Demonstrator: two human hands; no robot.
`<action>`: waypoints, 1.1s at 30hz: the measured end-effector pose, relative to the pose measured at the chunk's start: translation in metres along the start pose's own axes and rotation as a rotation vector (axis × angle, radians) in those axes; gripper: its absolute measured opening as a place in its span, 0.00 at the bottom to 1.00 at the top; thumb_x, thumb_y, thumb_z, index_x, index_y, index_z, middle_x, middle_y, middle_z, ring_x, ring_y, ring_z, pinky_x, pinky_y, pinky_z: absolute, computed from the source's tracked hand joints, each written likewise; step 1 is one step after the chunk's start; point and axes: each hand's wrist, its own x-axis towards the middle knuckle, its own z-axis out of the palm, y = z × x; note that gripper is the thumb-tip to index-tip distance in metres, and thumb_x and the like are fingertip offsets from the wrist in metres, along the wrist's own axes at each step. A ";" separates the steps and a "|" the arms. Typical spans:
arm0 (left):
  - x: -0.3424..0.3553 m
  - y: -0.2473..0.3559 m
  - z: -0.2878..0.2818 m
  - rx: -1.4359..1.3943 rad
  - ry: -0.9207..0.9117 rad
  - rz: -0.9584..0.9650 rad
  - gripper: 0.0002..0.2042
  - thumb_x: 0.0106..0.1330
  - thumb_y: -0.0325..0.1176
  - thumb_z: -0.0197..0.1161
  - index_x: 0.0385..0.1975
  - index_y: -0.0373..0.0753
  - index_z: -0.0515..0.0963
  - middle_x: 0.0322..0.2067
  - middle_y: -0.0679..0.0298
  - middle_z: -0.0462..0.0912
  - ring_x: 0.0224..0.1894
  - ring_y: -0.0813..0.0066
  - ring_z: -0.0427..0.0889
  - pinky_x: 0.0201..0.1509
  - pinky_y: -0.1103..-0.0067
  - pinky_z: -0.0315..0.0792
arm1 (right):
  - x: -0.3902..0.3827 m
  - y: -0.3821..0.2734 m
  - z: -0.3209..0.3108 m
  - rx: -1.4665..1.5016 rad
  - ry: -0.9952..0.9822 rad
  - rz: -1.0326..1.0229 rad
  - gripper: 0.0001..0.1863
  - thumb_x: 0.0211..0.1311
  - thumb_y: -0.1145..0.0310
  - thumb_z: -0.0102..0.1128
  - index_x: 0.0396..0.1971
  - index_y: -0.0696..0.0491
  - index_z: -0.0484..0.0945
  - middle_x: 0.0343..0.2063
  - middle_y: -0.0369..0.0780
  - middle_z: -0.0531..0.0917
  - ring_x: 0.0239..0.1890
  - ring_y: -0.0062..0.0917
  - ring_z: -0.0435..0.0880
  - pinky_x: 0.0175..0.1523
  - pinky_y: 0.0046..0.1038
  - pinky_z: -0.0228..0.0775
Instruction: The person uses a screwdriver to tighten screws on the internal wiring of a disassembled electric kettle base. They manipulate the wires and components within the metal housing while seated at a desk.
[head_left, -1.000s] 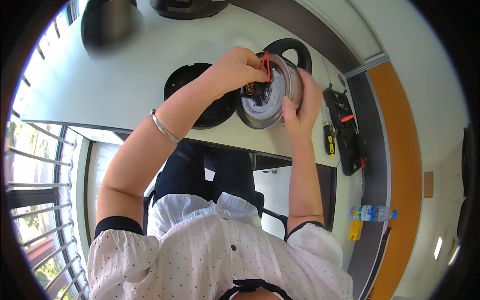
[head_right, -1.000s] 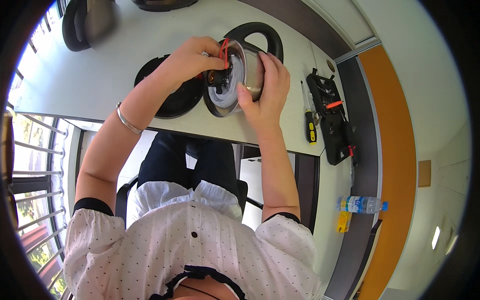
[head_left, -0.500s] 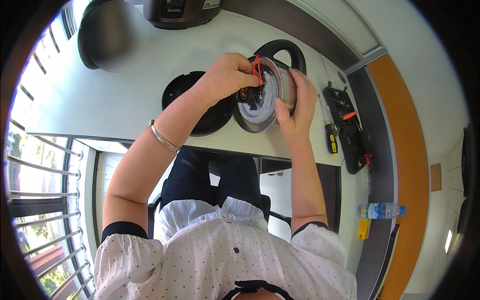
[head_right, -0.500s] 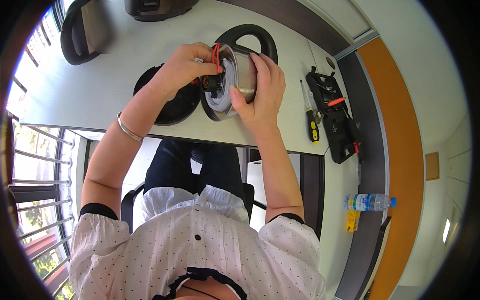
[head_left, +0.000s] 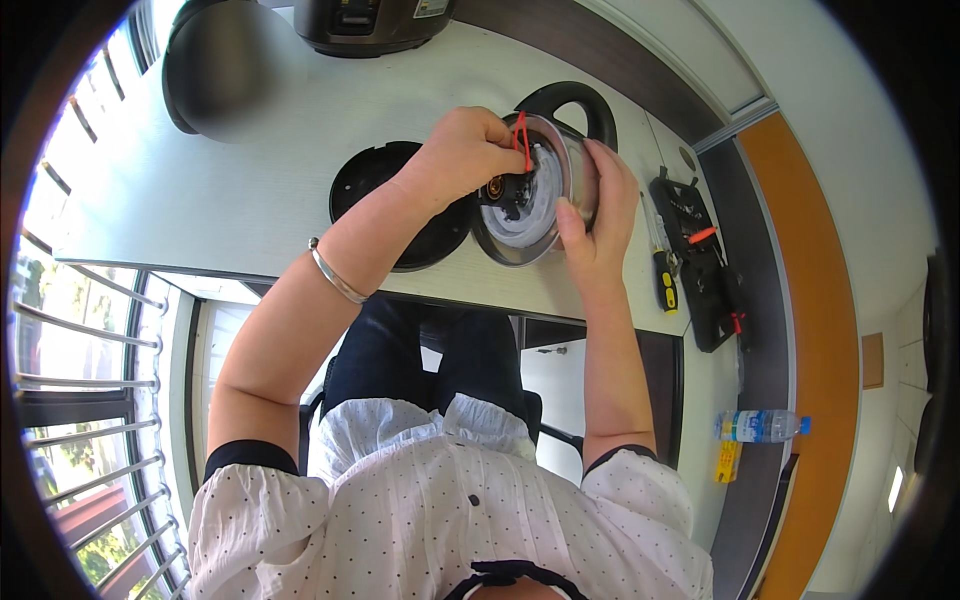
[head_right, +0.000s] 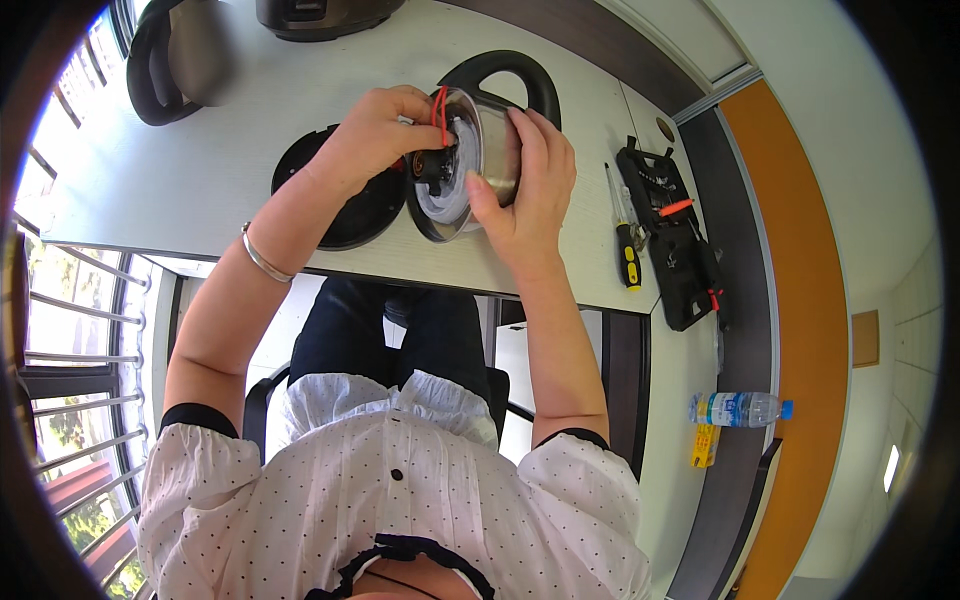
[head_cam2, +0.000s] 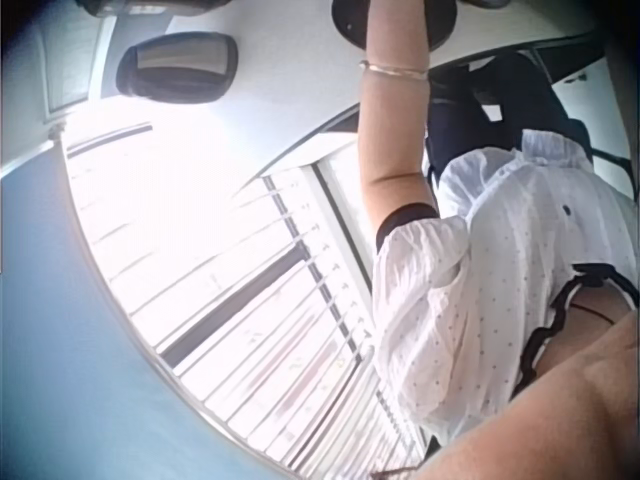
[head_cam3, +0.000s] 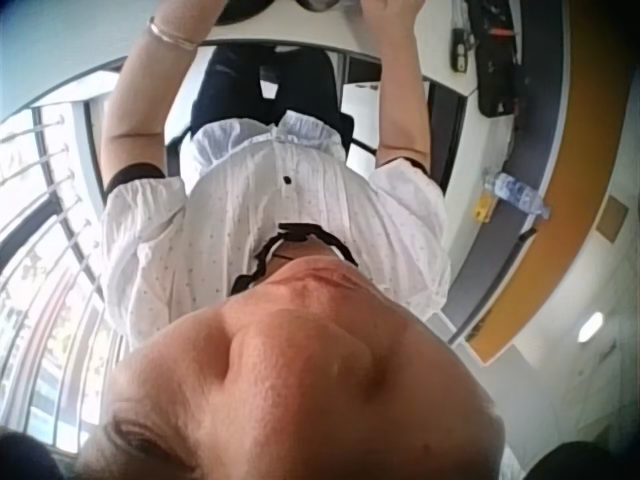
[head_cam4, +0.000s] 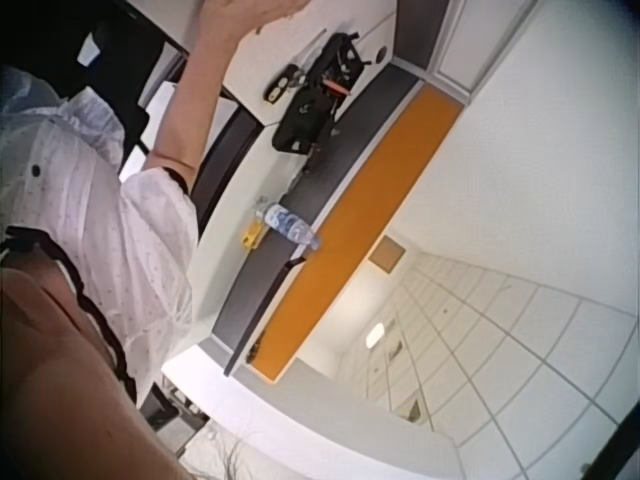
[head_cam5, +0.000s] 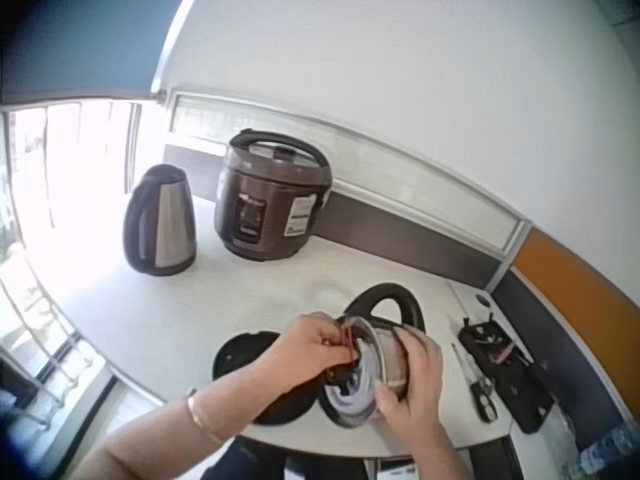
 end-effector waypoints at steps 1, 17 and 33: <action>0.000 -0.001 0.001 -0.006 0.012 0.006 0.11 0.50 0.34 0.67 0.28 0.31 0.80 0.36 0.65 0.75 0.29 0.77 0.74 0.27 0.81 0.66 | 0.000 0.000 0.000 -0.002 -0.001 0.000 0.37 0.51 0.42 0.55 0.53 0.56 0.70 0.50 0.48 0.72 0.52 0.41 0.68 0.58 0.39 0.55; -0.002 0.008 -0.001 -0.008 -0.009 -0.030 0.11 0.49 0.34 0.68 0.25 0.32 0.79 0.30 0.63 0.76 0.26 0.77 0.73 0.25 0.81 0.65 | 0.001 -0.001 0.000 0.005 -0.002 0.001 0.36 0.51 0.42 0.55 0.52 0.57 0.70 0.50 0.48 0.72 0.52 0.41 0.68 0.58 0.39 0.56; -0.001 -0.003 -0.008 -0.067 -0.074 -0.032 0.14 0.53 0.35 0.68 0.31 0.30 0.79 0.36 0.62 0.77 0.36 0.74 0.76 0.41 0.81 0.69 | 0.002 0.000 0.002 0.021 0.002 -0.006 0.36 0.52 0.42 0.54 0.52 0.56 0.70 0.50 0.48 0.73 0.51 0.41 0.69 0.58 0.39 0.57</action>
